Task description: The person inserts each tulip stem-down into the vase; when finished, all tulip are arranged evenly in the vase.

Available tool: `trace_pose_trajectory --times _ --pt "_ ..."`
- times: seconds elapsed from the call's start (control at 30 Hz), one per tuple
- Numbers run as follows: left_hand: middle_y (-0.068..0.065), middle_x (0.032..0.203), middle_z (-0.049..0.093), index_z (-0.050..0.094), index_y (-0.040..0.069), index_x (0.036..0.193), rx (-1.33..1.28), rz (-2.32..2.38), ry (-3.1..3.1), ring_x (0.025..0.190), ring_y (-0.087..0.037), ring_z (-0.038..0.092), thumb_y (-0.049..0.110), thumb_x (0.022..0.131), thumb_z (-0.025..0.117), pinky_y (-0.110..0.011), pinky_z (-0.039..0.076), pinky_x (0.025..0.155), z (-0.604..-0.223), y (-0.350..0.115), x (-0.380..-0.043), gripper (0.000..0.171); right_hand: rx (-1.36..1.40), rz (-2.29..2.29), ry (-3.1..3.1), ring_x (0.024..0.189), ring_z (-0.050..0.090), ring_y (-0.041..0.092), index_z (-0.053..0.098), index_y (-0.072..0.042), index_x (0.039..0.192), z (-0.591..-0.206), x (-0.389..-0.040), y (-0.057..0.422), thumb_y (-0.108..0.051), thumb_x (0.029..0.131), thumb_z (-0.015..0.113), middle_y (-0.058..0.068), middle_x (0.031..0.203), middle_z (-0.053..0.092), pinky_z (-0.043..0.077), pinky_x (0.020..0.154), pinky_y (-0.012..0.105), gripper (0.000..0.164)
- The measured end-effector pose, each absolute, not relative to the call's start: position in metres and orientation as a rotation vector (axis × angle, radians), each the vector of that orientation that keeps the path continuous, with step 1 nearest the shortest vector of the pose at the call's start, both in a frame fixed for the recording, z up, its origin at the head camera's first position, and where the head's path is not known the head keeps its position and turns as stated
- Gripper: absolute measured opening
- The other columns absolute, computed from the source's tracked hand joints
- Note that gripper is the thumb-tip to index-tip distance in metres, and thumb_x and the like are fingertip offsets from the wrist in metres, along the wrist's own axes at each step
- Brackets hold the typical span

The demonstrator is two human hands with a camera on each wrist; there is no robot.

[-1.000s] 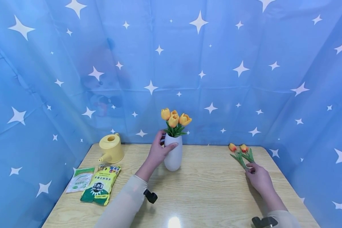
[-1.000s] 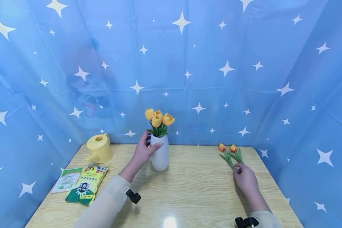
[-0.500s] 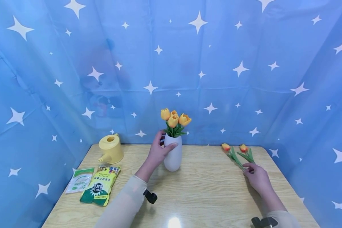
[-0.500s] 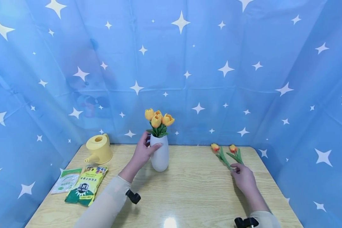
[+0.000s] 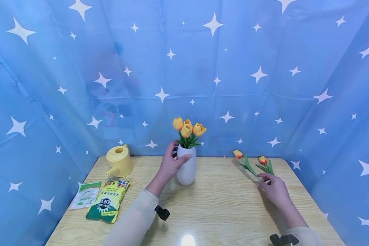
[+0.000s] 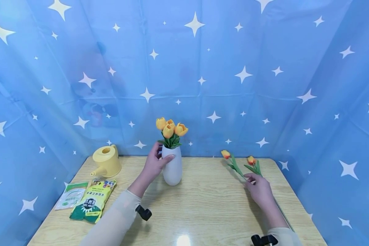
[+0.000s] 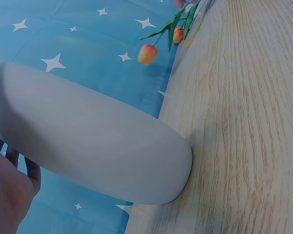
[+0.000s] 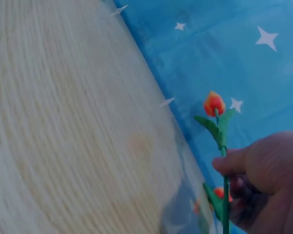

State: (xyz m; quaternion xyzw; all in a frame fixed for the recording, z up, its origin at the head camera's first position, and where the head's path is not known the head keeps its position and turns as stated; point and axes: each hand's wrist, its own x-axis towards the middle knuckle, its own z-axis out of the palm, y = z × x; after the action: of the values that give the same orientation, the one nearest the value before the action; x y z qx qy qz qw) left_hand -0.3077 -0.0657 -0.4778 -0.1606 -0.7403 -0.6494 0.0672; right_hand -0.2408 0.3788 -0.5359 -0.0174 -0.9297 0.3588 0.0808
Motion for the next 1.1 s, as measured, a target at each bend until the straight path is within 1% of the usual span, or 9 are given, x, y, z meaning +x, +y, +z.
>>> trace_pose_trajectory --times 0.13,0.23,0.37,0.57,0.77,0.87,1.0,1.1 --pt "-0.007 0.144 0.059 0.053 0.025 0.148 -0.486 -1.959 -2.230 0.131 -0.039 0.060 0.056 0.094 0.088 -0.062 0.054 0.106 -0.479 -0.066 -0.308 0.071 -0.007 1.108 -2.745 0.082 0.060 0.022 0.072 0.001 0.134 -0.533 -0.241 0.375 -0.005 0.106 0.070 0.014 0.109 0.069 0.052 0.059 0.032 0.029" --pt "-0.008 0.144 0.059 0.053 0.024 0.148 -0.489 -1.971 -2.226 0.131 -0.040 0.060 0.055 0.094 0.088 -0.061 0.054 0.107 -0.478 -0.066 -0.308 0.072 0.038 1.116 -2.731 0.083 0.061 0.021 0.073 0.000 0.134 -0.527 -0.241 0.369 -0.006 0.106 0.071 0.013 0.108 0.070 0.052 0.060 0.030 0.028" --pt "-0.007 0.145 0.059 0.053 0.023 0.148 -0.492 -1.977 -2.223 0.131 -0.037 0.061 0.052 0.094 0.088 -0.061 0.054 0.108 -0.479 -0.065 -0.309 0.071 0.081 1.114 -2.721 0.087 0.060 0.021 0.074 -0.001 0.133 -0.516 -0.240 0.361 -0.006 0.105 0.073 0.012 0.108 0.070 0.051 0.063 0.029 0.028" --pt "-0.007 0.145 0.059 0.053 0.023 0.148 -0.494 -1.974 -2.223 0.130 -0.035 0.061 0.047 0.096 0.088 -0.060 0.054 0.107 -0.479 -0.065 -0.310 0.067 0.106 1.142 -2.706 0.090 0.061 0.021 0.075 -0.001 0.131 -0.501 -0.236 0.347 -0.006 0.105 0.075 0.013 0.110 0.070 0.053 0.063 0.029 0.027" --pt "-0.007 0.145 0.059 0.053 0.024 0.148 -0.491 -1.964 -2.224 0.130 -0.036 0.061 0.050 0.095 0.088 -0.061 0.054 0.107 -0.479 -0.065 -0.309 0.068 0.103 1.169 -2.696 0.093 0.061 0.022 0.076 0.000 0.128 -0.491 -0.234 0.337 -0.009 0.107 0.074 0.013 0.110 0.072 0.054 0.066 0.028 0.023" --pt "-0.006 0.145 0.060 0.053 0.024 0.148 -0.495 -1.965 -2.222 0.130 -0.034 0.061 0.051 0.095 0.088 -0.060 0.054 0.106 -0.479 -0.065 -0.309 0.068 0.095 1.188 -2.689 0.091 0.061 0.022 0.076 -0.001 0.126 -0.487 -0.233 0.333 -0.010 0.108 0.074 0.012 0.108 0.071 0.054 0.066 0.028 0.020" --pt "-0.007 0.144 0.060 0.054 0.023 0.147 -0.508 -1.964 -2.212 0.128 -0.033 0.062 0.046 0.097 0.087 -0.059 0.055 0.104 -0.478 -0.065 -0.307 0.065 0.101 1.199 -2.680 0.088 0.061 0.022 0.077 -0.003 0.121 -0.481 -0.231 0.327 -0.012 0.107 0.075 0.011 0.104 0.071 0.053 0.065 0.029 0.016" --pt "-0.008 0.143 0.059 0.054 0.022 0.147 -0.515 -1.959 -2.205 0.128 -0.033 0.061 0.041 0.098 0.087 -0.060 0.055 0.104 -0.477 -0.065 -0.306 0.062 0.125 1.205 -2.668 0.090 0.063 0.022 0.077 -0.005 0.118 -0.479 -0.230 0.323 -0.014 0.107 0.077 0.010 0.104 0.071 0.054 0.068 0.029 0.015"
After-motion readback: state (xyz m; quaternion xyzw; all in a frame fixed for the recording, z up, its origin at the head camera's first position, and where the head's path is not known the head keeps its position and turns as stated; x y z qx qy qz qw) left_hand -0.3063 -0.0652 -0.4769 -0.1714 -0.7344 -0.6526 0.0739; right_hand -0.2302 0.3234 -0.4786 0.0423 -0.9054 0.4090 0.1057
